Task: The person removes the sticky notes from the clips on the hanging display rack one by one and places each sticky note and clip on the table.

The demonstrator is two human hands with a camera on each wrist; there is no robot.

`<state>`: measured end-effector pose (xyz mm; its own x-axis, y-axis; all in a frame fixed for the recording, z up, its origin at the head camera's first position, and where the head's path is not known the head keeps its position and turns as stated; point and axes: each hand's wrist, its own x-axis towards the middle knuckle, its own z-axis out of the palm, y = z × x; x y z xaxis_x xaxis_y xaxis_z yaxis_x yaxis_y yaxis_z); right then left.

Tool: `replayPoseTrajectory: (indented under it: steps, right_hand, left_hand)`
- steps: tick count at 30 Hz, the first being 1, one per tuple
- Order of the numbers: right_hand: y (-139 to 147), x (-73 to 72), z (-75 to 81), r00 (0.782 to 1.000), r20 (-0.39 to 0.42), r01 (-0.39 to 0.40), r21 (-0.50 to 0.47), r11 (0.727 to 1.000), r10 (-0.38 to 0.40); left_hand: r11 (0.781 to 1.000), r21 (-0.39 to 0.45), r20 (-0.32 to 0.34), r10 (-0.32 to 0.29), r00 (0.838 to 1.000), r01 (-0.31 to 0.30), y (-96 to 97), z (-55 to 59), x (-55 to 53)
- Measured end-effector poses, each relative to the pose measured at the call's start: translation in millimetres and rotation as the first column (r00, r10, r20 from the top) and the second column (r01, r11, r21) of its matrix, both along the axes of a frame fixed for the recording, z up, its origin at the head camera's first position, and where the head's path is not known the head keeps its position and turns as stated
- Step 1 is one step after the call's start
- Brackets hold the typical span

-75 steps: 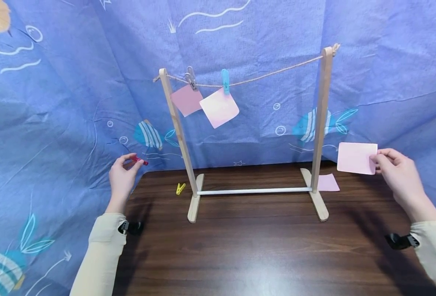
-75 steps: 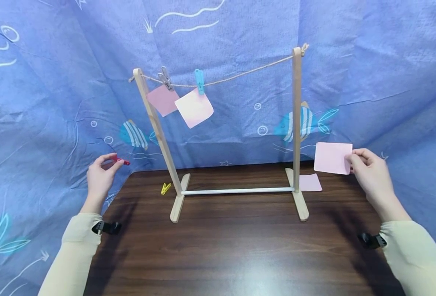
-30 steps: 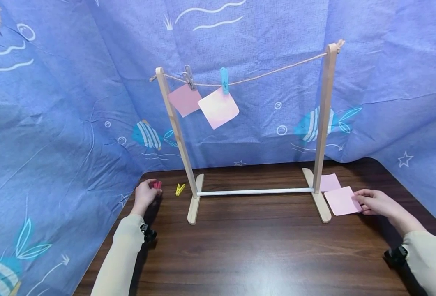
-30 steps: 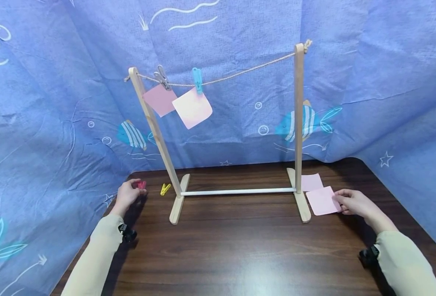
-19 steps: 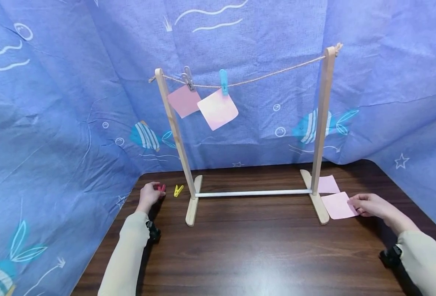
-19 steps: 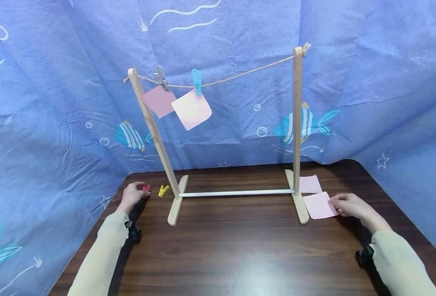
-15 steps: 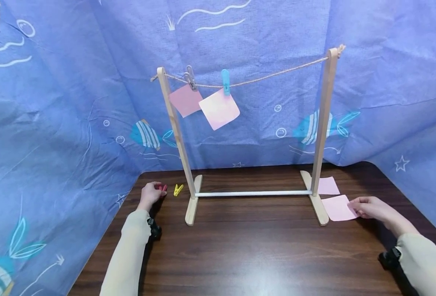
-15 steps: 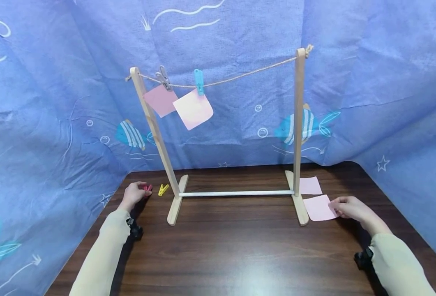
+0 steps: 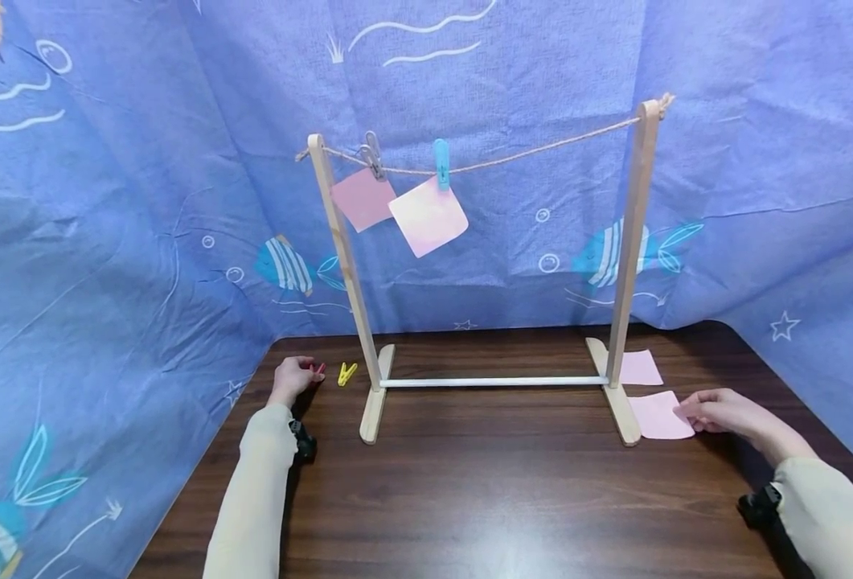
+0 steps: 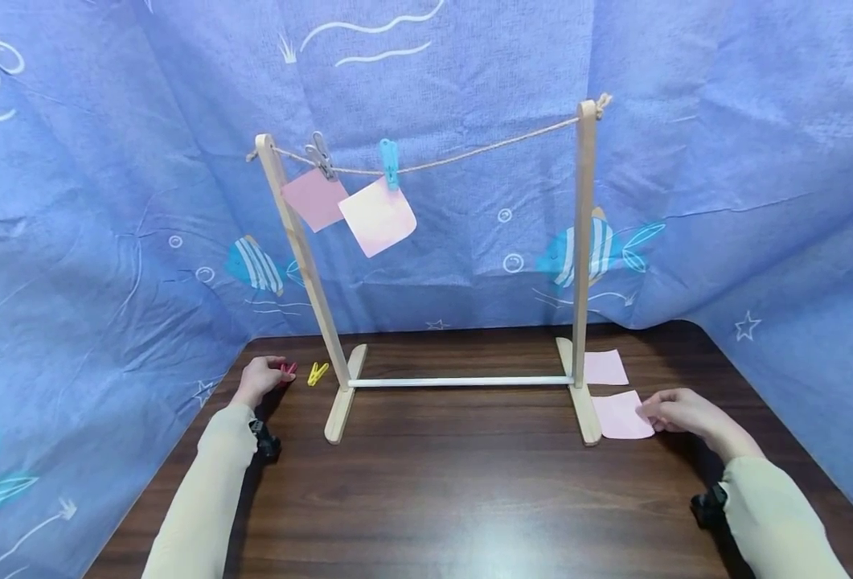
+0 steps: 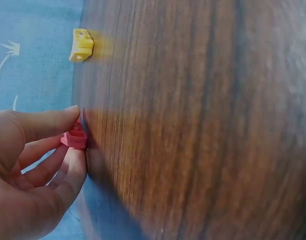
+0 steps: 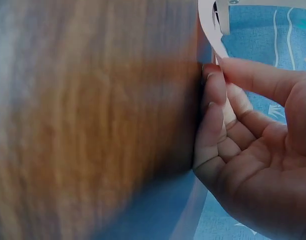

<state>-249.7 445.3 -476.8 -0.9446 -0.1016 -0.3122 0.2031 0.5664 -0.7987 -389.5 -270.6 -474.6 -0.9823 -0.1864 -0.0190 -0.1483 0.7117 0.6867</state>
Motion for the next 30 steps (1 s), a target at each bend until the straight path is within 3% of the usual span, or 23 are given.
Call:
replayPoseTrajectory:
  steps: [17,30]
  right_hand:
    - [-3.7,-5.1,6.7,1.000,-0.002,-0.014,0.127,0.992,0.015]
    - [-3.3,-6.1,4.7,1.000,0.000,-0.016,0.158,0.987,0.017]
  left_hand:
    - [0.999,0.034,0.018,0.015,1.000,-0.016,1.3,-1.3,1.8]
    - [1.000,0.017,0.020,0.000,1.000,-0.001,1.8,-2.5,1.4]
